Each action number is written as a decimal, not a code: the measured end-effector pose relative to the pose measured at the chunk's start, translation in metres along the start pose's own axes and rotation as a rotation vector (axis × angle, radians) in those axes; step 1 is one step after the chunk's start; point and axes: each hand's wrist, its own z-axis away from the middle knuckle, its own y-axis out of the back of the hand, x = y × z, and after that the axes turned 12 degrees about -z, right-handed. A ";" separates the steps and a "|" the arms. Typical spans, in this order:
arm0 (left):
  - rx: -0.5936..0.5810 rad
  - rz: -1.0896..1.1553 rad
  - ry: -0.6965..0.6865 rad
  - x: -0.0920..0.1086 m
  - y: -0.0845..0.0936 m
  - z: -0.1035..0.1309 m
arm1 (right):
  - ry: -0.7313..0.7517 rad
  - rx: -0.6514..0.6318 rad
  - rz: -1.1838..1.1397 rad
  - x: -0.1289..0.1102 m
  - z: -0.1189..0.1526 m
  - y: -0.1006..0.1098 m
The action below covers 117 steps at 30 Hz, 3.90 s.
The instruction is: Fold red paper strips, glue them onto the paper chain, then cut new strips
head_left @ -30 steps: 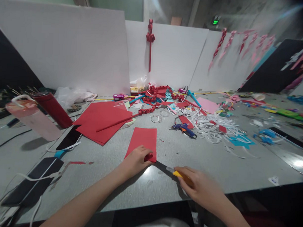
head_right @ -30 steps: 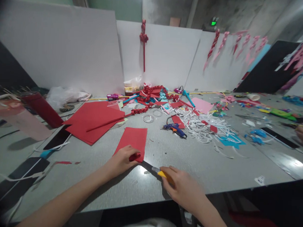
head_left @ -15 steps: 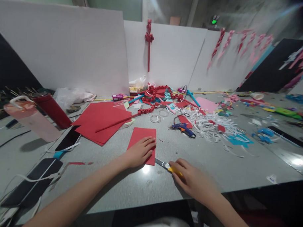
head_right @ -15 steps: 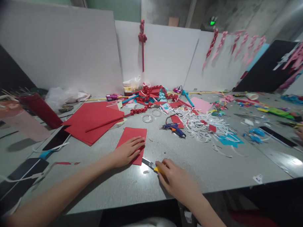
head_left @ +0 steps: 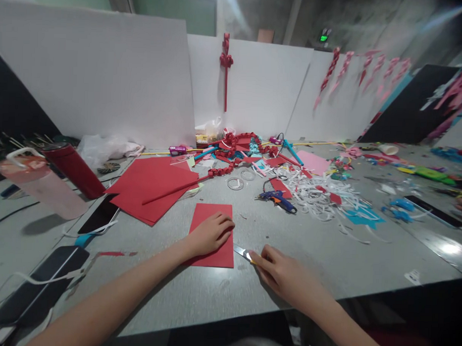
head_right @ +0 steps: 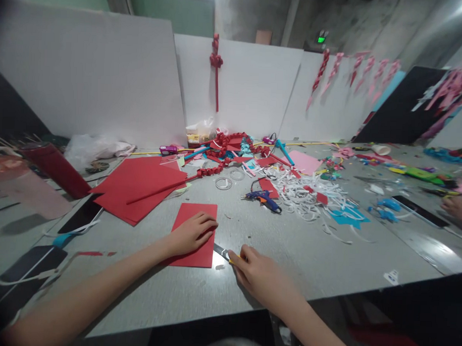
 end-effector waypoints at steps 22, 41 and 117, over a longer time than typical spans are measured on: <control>-0.126 -0.135 0.013 -0.009 -0.017 0.010 | -0.050 -0.031 0.074 0.005 -0.031 -0.005; -0.073 -0.106 0.040 -0.026 -0.023 -0.012 | -0.153 -0.047 0.132 -0.003 -0.052 -0.003; 0.428 0.920 0.606 -0.058 -0.016 -0.018 | -0.297 0.660 -1.186 0.067 -0.159 -0.001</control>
